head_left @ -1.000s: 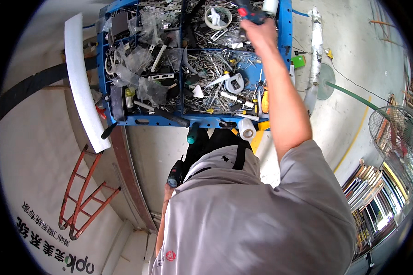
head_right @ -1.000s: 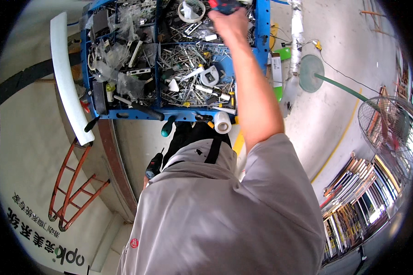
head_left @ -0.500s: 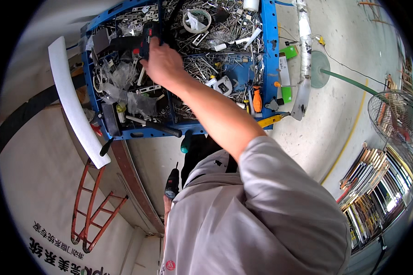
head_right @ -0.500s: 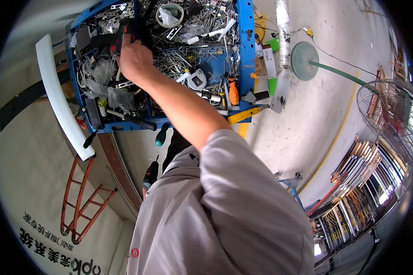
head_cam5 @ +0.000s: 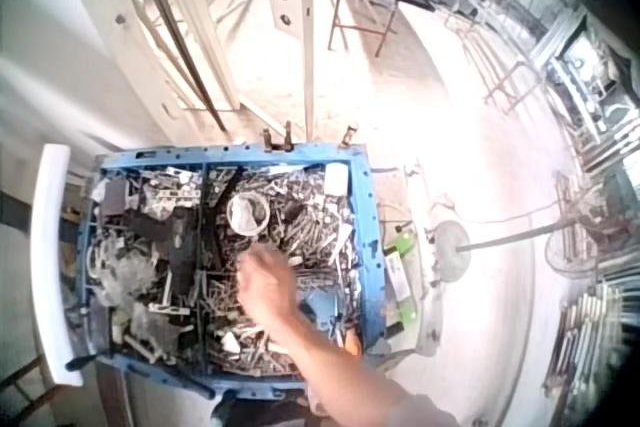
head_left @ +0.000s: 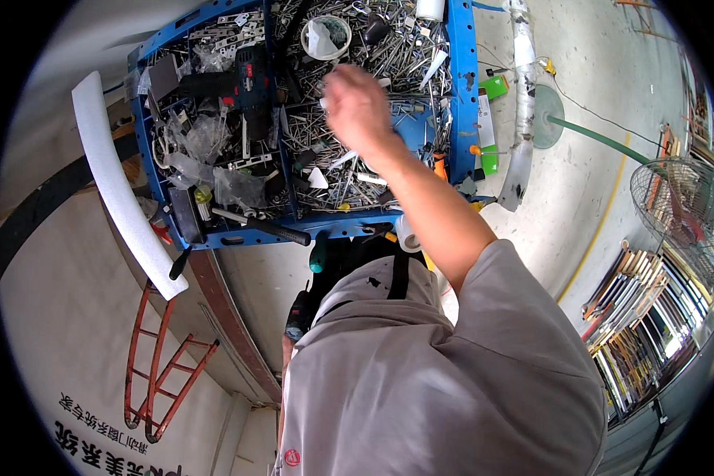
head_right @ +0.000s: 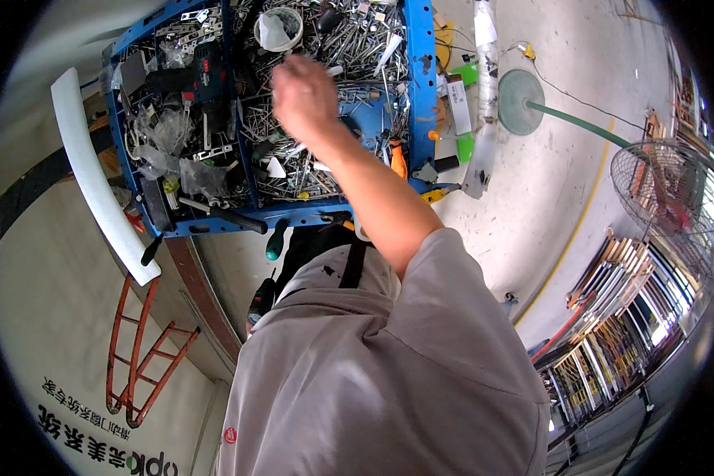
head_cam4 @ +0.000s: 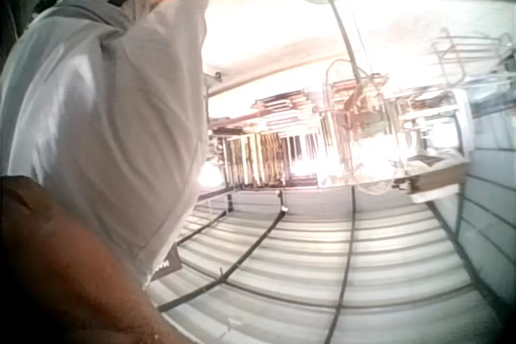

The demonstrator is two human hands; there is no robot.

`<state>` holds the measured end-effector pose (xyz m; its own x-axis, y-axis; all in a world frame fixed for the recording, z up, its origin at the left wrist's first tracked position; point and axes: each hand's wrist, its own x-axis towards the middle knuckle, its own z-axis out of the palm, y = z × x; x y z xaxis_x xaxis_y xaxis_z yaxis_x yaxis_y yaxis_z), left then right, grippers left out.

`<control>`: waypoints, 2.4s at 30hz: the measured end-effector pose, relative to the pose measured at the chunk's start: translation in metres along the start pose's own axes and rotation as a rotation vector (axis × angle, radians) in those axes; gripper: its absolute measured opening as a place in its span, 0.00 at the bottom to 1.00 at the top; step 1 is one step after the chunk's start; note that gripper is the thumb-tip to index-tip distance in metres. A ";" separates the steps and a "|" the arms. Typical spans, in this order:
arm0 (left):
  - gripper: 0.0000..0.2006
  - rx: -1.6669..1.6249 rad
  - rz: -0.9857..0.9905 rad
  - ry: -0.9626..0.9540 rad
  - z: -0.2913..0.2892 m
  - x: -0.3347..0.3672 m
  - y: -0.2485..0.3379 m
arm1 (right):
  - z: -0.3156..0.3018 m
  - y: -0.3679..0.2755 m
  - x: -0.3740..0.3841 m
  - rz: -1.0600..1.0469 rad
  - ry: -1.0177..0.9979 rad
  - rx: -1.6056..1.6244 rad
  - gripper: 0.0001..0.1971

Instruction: The person uses a power drill to drive screws into a black metal frame, then uses a spreader clamp to hold or adjust the frame parts, and finally picks up and moves metal bars within the workshop.

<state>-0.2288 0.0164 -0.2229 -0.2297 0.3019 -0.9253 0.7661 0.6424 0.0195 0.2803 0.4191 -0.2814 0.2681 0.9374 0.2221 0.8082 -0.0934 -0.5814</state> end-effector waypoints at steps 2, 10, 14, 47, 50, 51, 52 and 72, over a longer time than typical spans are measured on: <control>0.31 -0.012 -0.001 0.003 0.004 0.000 0.003 | -0.018 0.035 0.019 0.032 0.161 -0.191 0.07; 0.30 -0.039 -0.008 -0.002 0.008 -0.001 0.009 | -0.039 0.076 0.042 0.498 -0.188 -0.418 0.12; 0.30 -0.048 -0.014 -0.002 0.010 -0.006 0.009 | -0.025 0.087 0.040 0.604 -0.069 -0.301 0.10; 0.27 -0.073 -0.014 0.013 0.019 -0.013 0.009 | -0.070 0.064 0.035 0.567 -0.129 0.035 0.12; 0.27 -0.069 -0.015 0.011 0.019 -0.014 0.010 | -0.060 0.082 0.051 0.503 -0.024 -0.085 0.12; 0.27 -0.070 -0.015 0.013 0.019 -0.014 0.011 | -0.051 0.091 0.058 0.318 0.069 -0.119 0.13; 0.27 -0.071 -0.020 0.014 0.021 -0.015 0.011 | -0.046 0.089 0.067 0.329 0.030 -0.083 0.11; 0.25 -0.068 -0.014 0.000 0.024 -0.005 0.030 | -0.018 0.025 0.036 -0.029 -0.297 0.036 0.15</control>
<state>-0.1904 0.0175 -0.2266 -0.2394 0.2926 -0.9258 0.7204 0.6928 0.0326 0.3196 0.4441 -0.2746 0.0754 0.9971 0.0037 0.7927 -0.0577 -0.6069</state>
